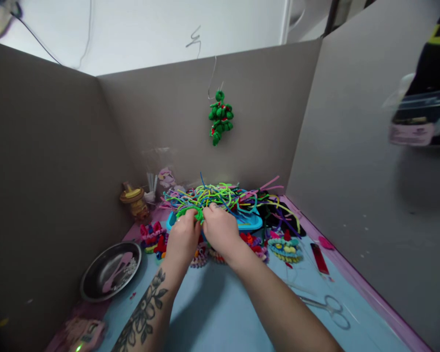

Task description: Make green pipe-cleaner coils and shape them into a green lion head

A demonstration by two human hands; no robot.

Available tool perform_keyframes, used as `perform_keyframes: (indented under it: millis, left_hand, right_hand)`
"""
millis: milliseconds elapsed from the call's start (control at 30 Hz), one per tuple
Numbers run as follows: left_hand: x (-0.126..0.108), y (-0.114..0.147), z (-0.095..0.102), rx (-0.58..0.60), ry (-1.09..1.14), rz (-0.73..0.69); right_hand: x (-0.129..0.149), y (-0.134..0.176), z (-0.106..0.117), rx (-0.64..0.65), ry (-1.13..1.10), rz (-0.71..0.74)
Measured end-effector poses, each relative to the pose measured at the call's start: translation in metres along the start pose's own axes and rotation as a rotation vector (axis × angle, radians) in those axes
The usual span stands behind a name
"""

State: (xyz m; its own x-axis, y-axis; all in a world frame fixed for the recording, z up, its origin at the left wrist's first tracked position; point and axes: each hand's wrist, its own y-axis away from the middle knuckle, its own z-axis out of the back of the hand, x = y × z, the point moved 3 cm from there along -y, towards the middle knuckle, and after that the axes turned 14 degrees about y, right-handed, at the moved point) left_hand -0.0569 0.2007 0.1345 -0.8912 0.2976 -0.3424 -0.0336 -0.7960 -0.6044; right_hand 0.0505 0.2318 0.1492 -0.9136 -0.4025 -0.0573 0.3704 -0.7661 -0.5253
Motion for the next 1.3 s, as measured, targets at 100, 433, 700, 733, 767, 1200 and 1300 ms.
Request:
perform_keyframes:
  millis: [100, 433, 700, 733, 767, 1200, 1300]
  left_hand:
    - [0.001, 0.000, -0.003, -0.003, 0.063, 0.025]
    - [0.009, -0.004, 0.006, -0.041, 0.473, 0.122]
    - [-0.003, -0.002, 0.005, -0.012, 0.084, -0.200]
    - [-0.003, -0.002, 0.005, -0.009, 0.111, -0.214]
    - [-0.003, -0.003, 0.006, -0.013, 0.164, -0.197]
    - [0.033, -0.012, -0.009, -0.117, 1.987, 0.868]
    - [0.028, -0.015, -0.008, -0.100, 2.078, 0.948]
  right_hand:
    - [-0.003, -0.002, 0.001, 0.011, -0.053, 0.000]
    - [-0.015, -0.006, 0.005, 0.050, -0.254, 0.117]
    - [-0.017, -0.008, -0.001, 0.114, -0.251, 0.217]
    - [-0.018, -0.008, -0.001, 0.117, -0.290, 0.241]
    - [-0.019, -0.009, -0.001, 0.114, -0.347, 0.268]
    - [-0.028, -0.014, -0.007, 0.230, -1.616, -0.298]
    - [-0.025, -0.013, -0.002, 0.306, -1.710, -0.271]
